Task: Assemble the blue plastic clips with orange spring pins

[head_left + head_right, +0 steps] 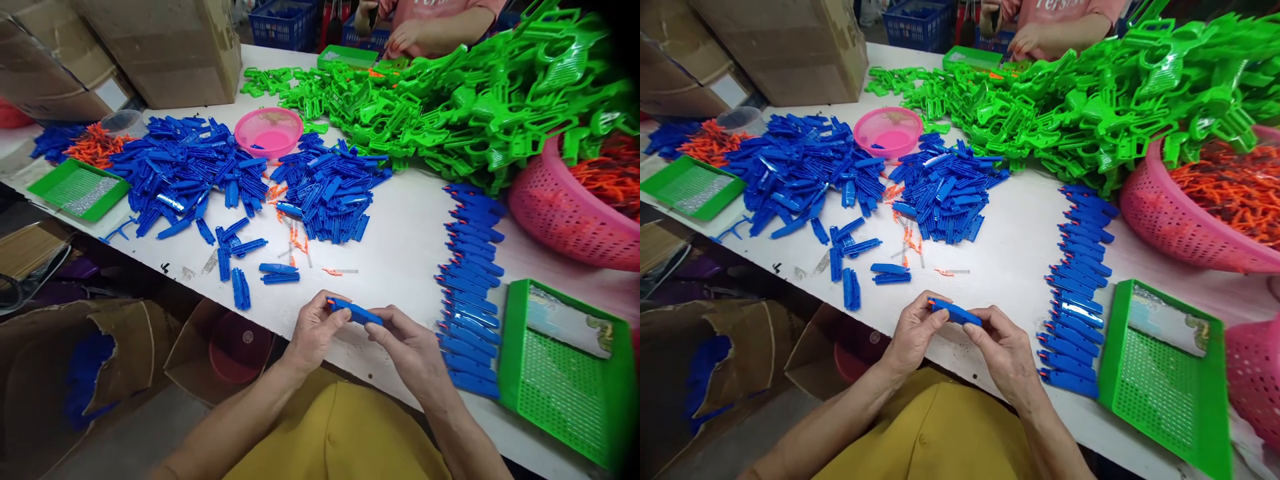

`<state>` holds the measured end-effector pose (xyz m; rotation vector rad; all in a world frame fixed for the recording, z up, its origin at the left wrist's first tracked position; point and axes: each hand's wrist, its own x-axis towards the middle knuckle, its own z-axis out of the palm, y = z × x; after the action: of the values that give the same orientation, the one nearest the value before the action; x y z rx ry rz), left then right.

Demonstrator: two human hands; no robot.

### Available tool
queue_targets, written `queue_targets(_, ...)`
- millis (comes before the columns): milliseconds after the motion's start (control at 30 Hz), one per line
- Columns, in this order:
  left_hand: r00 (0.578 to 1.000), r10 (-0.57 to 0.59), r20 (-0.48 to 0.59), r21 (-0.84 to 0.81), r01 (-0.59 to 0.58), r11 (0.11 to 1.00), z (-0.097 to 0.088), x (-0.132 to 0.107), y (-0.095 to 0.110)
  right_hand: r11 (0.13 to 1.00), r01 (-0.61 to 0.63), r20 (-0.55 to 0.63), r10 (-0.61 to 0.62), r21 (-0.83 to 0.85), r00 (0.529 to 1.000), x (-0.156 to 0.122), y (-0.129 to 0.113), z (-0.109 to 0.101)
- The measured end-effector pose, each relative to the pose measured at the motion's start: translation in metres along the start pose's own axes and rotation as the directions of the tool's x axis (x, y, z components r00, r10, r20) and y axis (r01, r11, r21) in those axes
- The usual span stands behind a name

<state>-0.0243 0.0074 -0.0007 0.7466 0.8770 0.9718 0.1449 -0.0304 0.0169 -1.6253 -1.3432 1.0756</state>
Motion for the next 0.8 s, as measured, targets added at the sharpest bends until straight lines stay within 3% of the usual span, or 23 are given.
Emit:
queue_targets(100, 0.999, -0.033, -0.025, 0.019, 0.033, 0.999, -0.001, 0.003, -0.005, 0.99, 0.028, 0.023, -0.025, -0.135, 0.999, -0.002, 0.008, 0.007)
queue_targets(167, 0.997, -0.064, -0.051, 0.066, 0.067, 0.996, -0.002, 0.002, -0.009, 0.954, 0.134, 0.027, -0.132, -0.268, 0.991, -0.002, 0.016, 0.011)
queue_targets(267, 0.995, -0.086, -0.04, 0.191, 0.092, 0.977, -0.007, -0.004, -0.01, 0.831, 0.342, 0.08, -0.342, -0.439, 0.936, 0.001, 0.029, 0.011)
queue_targets(333, 1.0, -0.025, -0.008, 0.386, 0.026, 0.922, -0.017, -0.009, -0.006, 0.745, 0.383, 0.082, -0.407, -0.547, 0.91, 0.007, 0.038, 0.003)
queue_targets(400, 0.99, 0.138, 0.035, 0.641, -0.128, 0.757, -0.034, -0.011, 0.004, 0.676, 0.3, 0.003, -0.403, -0.673, 0.915, 0.016, 0.047, -0.011)
queue_targets(467, 0.93, 0.35, 0.116, 0.828, -0.285, 0.483, -0.056, -0.008, 0.017, 0.6, 0.174, -0.096, -0.39, -0.781, 0.916, 0.028, 0.053, -0.026)
queue_targets(567, 0.847, 0.481, 0.225, 0.944, -0.312, 0.108, -0.088, 0.005, 0.039, 0.511, 0.148, -0.119, -0.454, -0.847, 0.883, 0.043, 0.051, -0.035)
queue_targets(633, 0.853, 0.454, 0.259, 0.964, -0.258, -0.065, -0.102, 0.015, 0.051, 0.509, 0.235, -0.072, -0.513, -0.828, 0.856, 0.052, 0.044, -0.027)
queue_targets(700, 0.889, 0.352, 0.293, 0.952, -0.238, -0.192, -0.107, 0.025, 0.061, 0.53, 0.335, -0.006, -0.54, -0.779, 0.841, 0.06, 0.034, -0.01)
queue_targets(800, 0.924, 0.176, 0.34, 0.913, -0.279, -0.297, -0.107, 0.036, 0.071, 0.515, 0.426, 0.113, -0.532, -0.744, 0.839, 0.076, 0.021, 0.018)
